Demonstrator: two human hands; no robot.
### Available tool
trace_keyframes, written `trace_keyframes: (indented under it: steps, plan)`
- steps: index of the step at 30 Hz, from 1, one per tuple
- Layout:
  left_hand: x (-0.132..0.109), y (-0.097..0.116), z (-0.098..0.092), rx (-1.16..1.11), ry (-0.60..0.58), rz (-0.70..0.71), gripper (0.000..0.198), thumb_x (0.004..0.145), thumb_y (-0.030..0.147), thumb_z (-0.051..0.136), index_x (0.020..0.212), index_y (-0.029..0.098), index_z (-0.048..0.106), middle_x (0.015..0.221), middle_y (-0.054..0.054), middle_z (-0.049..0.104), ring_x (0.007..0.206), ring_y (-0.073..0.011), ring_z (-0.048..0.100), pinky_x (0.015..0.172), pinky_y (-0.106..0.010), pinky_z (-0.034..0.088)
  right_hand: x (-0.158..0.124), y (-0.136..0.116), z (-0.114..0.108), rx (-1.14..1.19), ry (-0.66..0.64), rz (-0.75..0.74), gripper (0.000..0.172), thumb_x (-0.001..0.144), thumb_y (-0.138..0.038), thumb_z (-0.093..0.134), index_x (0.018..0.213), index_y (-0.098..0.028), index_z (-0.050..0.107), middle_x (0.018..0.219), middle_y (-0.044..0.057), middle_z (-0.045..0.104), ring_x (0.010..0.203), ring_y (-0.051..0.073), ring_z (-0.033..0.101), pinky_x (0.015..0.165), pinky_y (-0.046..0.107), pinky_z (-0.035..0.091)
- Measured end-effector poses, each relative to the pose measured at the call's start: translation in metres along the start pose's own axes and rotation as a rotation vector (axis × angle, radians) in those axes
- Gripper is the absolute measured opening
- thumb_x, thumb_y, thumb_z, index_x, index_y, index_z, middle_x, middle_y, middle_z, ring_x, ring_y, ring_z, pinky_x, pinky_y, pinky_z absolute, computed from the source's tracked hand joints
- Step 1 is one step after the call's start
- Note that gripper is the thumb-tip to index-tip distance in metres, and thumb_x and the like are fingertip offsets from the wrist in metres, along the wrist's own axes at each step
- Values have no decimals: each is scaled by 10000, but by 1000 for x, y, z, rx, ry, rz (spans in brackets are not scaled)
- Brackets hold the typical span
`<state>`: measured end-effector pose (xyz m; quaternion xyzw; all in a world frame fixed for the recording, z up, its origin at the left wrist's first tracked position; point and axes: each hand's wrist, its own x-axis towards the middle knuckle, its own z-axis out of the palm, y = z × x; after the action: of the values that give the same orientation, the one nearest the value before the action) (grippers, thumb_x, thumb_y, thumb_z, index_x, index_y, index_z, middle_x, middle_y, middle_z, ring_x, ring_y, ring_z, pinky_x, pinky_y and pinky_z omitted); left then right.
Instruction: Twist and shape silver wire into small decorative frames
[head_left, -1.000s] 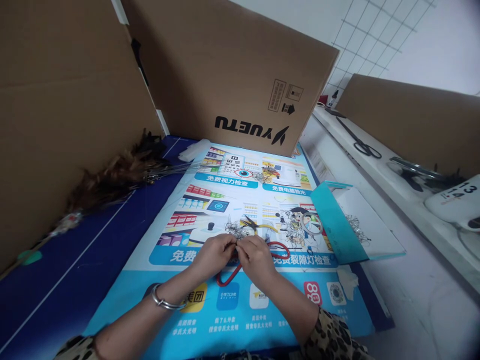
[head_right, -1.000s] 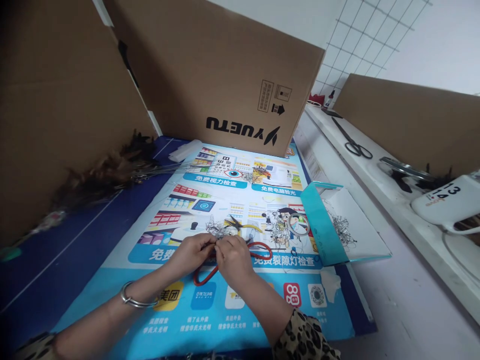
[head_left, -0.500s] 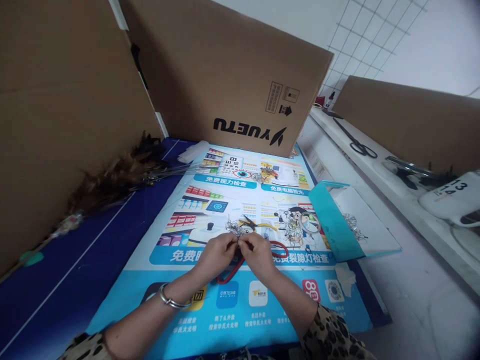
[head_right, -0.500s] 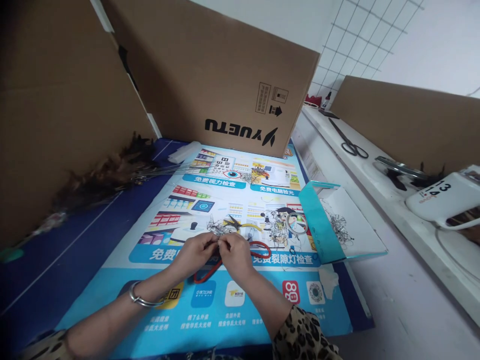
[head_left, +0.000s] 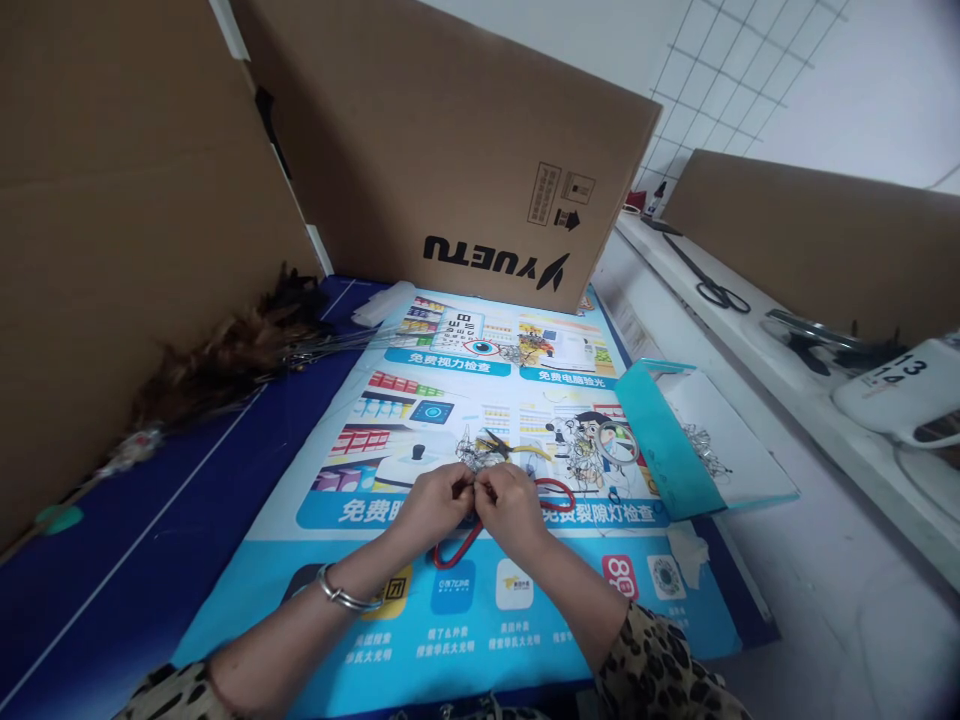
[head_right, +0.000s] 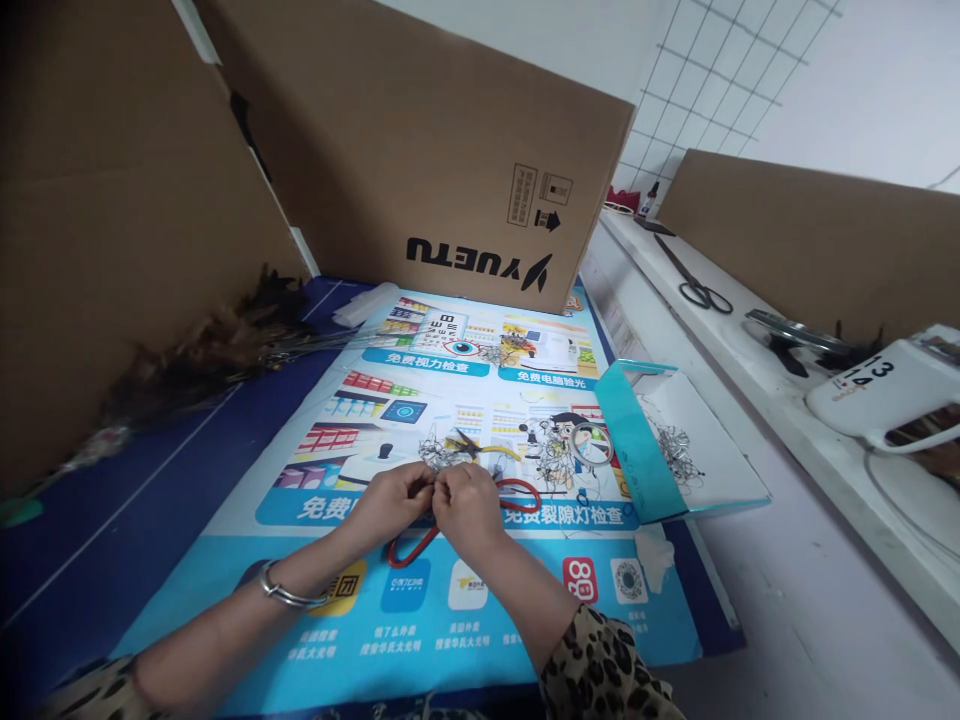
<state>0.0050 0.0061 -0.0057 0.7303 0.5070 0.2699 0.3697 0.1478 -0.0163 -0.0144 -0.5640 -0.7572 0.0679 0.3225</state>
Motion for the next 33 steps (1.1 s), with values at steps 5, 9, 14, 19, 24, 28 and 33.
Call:
trace_keyframes:
  steps: [5,9,14,19,24,28,33]
  plan:
    - [0,-4,2,-48,-8,-28,153,746,199,445,627,172,537,581,22,570,565,-132,513,534,-224,350,0,5,1,-91,16,-150,132,828,-137,453,778,-162,572,761,65,584,778,181,522,730,318,416]
    - [1,-11,3,-92,-10,-66,163,747,220,437,629,168,536,563,21,571,540,-133,517,502,-216,352,1,7,0,-104,-24,-248,182,857,-132,420,815,-154,596,768,74,600,801,182,535,756,330,424]
    - [0,-14,1,-114,14,-76,156,740,233,448,657,172,565,587,20,592,563,-137,525,510,-212,346,4,3,-4,40,-70,-213,197,850,-141,439,909,-162,626,862,88,629,872,190,552,783,325,445]
    - [-1,-9,-1,-105,37,-63,166,754,258,450,646,175,544,581,24,565,567,-136,511,512,-211,333,10,3,-10,301,-146,-54,195,841,-137,457,880,-189,641,845,50,643,825,161,574,743,280,470]
    - [-3,-5,-2,-94,39,-51,160,770,264,444,680,180,545,604,24,566,575,-136,514,526,-216,338,12,4,-13,404,-184,55,183,787,-100,511,855,-201,648,802,22,639,775,152,578,699,263,467]
    - [-3,-6,-1,-100,32,-65,164,781,279,441,692,183,541,592,28,558,562,-136,509,515,-214,339,11,5,-11,417,-180,87,187,754,-81,531,838,-202,645,794,12,638,774,152,575,696,262,461]
    - [-3,-6,1,-129,0,-64,160,774,263,439,687,184,549,589,23,566,568,-138,519,519,-213,350,9,7,-6,374,-137,77,205,731,-41,511,778,-195,638,778,15,635,777,154,572,713,266,457]
